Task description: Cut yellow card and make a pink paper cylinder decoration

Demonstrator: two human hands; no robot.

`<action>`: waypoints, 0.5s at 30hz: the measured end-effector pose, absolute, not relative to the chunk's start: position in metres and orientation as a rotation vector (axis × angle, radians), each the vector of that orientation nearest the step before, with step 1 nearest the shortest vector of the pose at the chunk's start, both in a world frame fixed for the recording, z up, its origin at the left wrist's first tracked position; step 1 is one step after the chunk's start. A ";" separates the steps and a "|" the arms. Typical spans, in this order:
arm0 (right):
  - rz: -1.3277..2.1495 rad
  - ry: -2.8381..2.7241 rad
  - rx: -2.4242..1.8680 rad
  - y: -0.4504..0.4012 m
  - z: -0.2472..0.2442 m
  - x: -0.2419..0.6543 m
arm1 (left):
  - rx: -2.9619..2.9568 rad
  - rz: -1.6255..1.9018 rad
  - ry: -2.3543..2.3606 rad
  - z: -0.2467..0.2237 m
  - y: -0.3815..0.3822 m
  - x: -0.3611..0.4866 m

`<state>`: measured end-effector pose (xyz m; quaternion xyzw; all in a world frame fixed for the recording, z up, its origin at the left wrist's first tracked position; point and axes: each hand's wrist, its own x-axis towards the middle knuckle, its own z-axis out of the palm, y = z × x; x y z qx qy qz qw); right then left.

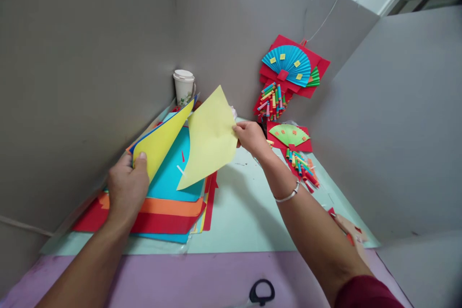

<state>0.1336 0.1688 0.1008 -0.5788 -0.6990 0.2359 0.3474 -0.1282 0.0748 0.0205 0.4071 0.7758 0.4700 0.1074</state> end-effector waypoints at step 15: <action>0.973 -1.281 -1.677 0.060 0.066 0.262 | 1.410 1.125 2.263 0.011 0.078 -0.106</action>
